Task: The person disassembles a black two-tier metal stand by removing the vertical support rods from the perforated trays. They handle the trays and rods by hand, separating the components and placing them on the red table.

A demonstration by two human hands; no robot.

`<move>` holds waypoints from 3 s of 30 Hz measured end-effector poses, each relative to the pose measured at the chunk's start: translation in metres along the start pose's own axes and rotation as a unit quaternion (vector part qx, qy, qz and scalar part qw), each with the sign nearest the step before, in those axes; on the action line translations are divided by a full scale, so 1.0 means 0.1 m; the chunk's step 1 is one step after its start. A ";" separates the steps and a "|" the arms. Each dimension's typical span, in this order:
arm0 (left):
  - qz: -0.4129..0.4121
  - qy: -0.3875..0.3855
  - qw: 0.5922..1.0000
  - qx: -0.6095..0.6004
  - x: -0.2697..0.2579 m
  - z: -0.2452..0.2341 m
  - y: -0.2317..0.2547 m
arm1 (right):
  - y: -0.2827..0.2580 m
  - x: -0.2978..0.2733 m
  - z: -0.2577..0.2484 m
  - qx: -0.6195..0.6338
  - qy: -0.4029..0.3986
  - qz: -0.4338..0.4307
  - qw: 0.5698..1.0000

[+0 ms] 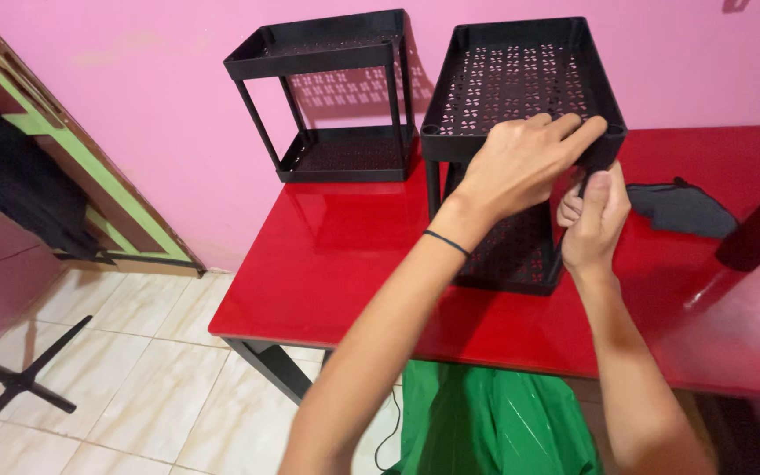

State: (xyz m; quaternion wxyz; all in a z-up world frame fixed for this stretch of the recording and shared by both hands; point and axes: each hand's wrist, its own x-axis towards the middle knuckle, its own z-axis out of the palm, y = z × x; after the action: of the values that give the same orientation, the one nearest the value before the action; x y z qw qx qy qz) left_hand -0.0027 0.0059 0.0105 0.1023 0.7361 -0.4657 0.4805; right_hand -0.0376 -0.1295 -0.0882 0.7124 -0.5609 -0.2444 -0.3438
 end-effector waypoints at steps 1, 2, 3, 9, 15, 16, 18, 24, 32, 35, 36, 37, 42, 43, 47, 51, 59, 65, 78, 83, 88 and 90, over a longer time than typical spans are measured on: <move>-0.006 -0.018 1.000 -0.003 0.01 -0.03 -0.01 | 0.01 0.01 -0.01 -0.007 0.002 -0.006 1.000; -0.013 -0.035 0.999 -0.007 0.03 -0.06 -0.02 | 0.02 0.01 -0.02 -0.013 0.004 -0.012 1.000; -0.018 -0.054 0.998 -0.009 0.03 -0.10 -0.04 | 0.04 0.01 -0.01 -0.018 0.007 -0.018 1.000; 0.034 -0.108 0.994 -0.013 0.20 -0.17 -0.05 | -0.01 0.03 -0.09 -0.122 0.000 -0.045 0.992; 0.075 -0.085 0.992 -0.061 0.39 -0.09 -0.04 | -0.04 0.06 -0.22 -0.158 0.001 -0.106 0.982; 0.082 -0.084 0.991 -0.058 0.41 -0.07 -0.01 | -0.03 0.05 -0.23 -0.132 0.026 -0.079 0.988; 0.096 -0.081 0.991 -0.050 0.45 -0.06 0.04 | 0.00 0.04 -0.19 -0.076 0.074 -0.025 0.994; 0.133 -0.063 0.989 -0.020 0.48 0.00 0.11 | 0.03 0.05 -0.20 -0.101 0.060 -0.040 0.992; 0.156 -0.123 0.976 -0.084 0.57 -0.04 -0.02 | 0.09 0.06 -0.25 -0.045 0.037 -0.035 0.998; 0.123 -0.148 0.973 -0.128 0.61 -0.12 -0.05 | 0.06 0.07 -0.25 -0.047 0.032 -0.032 0.998; 0.108 -0.150 0.972 -0.142 0.62 -0.13 -0.05 | 0.06 0.08 -0.25 -0.049 0.029 -0.029 0.998; 0.104 -0.149 0.972 -0.145 0.63 -0.14 -0.04 | 0.03 0.07 -0.25 -0.054 0.030 -0.024 0.998; 0.098 -0.134 0.970 -0.176 0.67 -0.20 -0.04 | -0.05 0.10 -0.22 -0.063 0.025 -0.019 0.997; 0.096 -0.127 0.969 -0.188 0.66 -0.21 -0.04 | -0.06 0.10 -0.21 -0.062 0.023 -0.020 0.998; 0.084 -0.123 0.965 -0.215 0.66 -0.25 -0.06 | -0.09 0.12 -0.19 -0.066 0.018 -0.023 0.997; 0.079 -0.124 0.962 -0.232 0.65 -0.22 -0.08 | -0.05 0.11 -0.22 -0.084 0.028 -0.012 0.996; 0.103 -0.080 0.964 -0.232 0.89 -0.54 -0.16 | 0.00 0.12 -0.38 -0.004 0.097 0.012 0.995; 0.079 -0.117 0.978 -0.155 0.76 -0.29 -0.02 | 0.02 0.08 -0.24 -0.077 0.085 0.014 0.993; 0.024 0.033 0.990 -0.137 0.09 -0.85 0.00 | -0.03 0.04 -0.17 -0.089 0.069 0.002 0.994; -0.245 0.320 0.908 -0.120 -0.82 -0.73 0.23 | 0.00 0.05 -0.15 -0.049 0.064 -0.005 0.997; -0.363 0.232 0.790 -0.437 -1.26 -0.13 0.44 | -0.02 0.04 -0.13 -0.088 0.077 -0.031 0.993; -0.454 0.176 0.705 -0.516 -1.35 0.05 0.54 | -0.03 0.04 -0.14 -0.080 0.080 -0.022 0.993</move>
State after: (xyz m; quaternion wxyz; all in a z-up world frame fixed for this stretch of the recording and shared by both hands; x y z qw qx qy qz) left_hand -0.0561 0.0530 -0.1169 0.7520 0.5929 -0.2233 0.1818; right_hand -0.0378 -0.1442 -0.0868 0.6752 -0.5811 -0.1706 -0.4211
